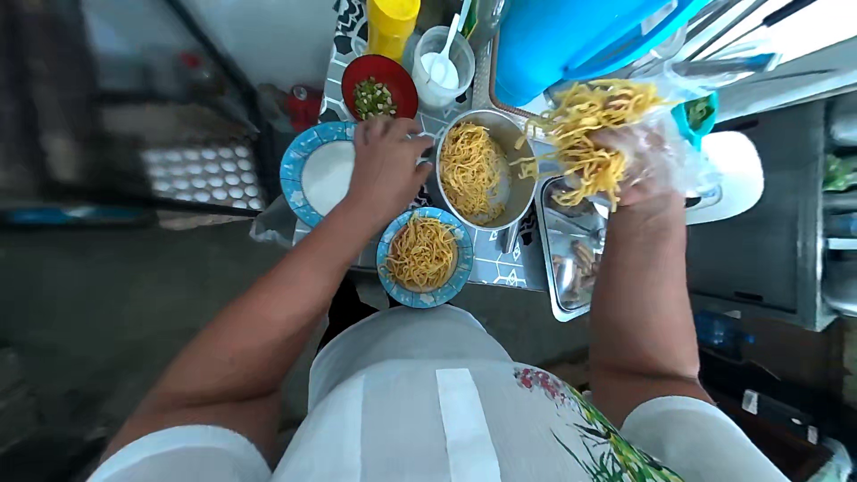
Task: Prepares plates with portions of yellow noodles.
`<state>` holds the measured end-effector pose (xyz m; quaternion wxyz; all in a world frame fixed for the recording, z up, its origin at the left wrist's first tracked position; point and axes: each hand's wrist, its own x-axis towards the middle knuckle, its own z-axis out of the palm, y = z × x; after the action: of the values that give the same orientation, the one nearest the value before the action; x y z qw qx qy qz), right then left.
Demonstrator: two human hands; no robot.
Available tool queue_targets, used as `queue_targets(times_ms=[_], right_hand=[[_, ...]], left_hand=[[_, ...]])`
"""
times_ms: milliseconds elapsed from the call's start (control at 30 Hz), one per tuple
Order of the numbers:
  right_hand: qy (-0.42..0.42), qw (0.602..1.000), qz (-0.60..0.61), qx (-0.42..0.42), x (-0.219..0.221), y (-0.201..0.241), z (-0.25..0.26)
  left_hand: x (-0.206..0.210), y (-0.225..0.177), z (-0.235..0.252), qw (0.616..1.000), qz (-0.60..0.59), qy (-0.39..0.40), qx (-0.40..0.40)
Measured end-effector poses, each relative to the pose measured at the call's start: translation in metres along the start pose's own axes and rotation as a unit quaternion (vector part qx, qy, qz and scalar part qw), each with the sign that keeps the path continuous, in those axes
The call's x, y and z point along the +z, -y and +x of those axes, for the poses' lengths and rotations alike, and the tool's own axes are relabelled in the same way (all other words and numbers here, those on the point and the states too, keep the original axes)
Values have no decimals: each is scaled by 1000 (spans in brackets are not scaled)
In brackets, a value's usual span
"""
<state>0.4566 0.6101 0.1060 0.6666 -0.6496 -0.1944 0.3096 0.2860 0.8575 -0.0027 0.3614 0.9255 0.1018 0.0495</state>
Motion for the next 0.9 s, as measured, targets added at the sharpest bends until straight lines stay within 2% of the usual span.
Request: queue_targets(times_ms=[133, 267, 367, 500, 567, 633, 700, 733, 800, 900], right_hand=[[10, 993, -101, -53, 15, 29, 0], [9, 988, -135, -71, 59, 42, 1], [62, 989, -113, -79, 89, 30, 9], [107, 985, -132, -8, 135, -8, 25], [143, 949, -282, 19, 166, -25, 37], [202, 878, -432, 29, 189, -43, 48], [258, 816, -517, 10, 205, -62, 54], [261, 814, -519, 10, 209, -70, 57], [264, 834, -484, 35, 208, -80, 61], [260, 860, -435, 56, 203, -73, 62]], left_hand=[[-28, 40, -49, 993, -51, -78, -73], [-33, 73, -94, 977, -66, -132, -151], [-25, 87, -115, 972, -72, -155, -164], [-13, 93, -127, 970, -86, -160, -164], [-10, 96, -130, 968, -91, -157, -174], [-8, 99, -133, 968, -92, -151, -180], [-7, 102, -136, 968, -91, -146, -186], [-8, 103, -137, 967, -94, -141, -188], [-8, 104, -140, 967, -100, -138, -187], [-8, 107, -140, 968, -99, -143, -180]])
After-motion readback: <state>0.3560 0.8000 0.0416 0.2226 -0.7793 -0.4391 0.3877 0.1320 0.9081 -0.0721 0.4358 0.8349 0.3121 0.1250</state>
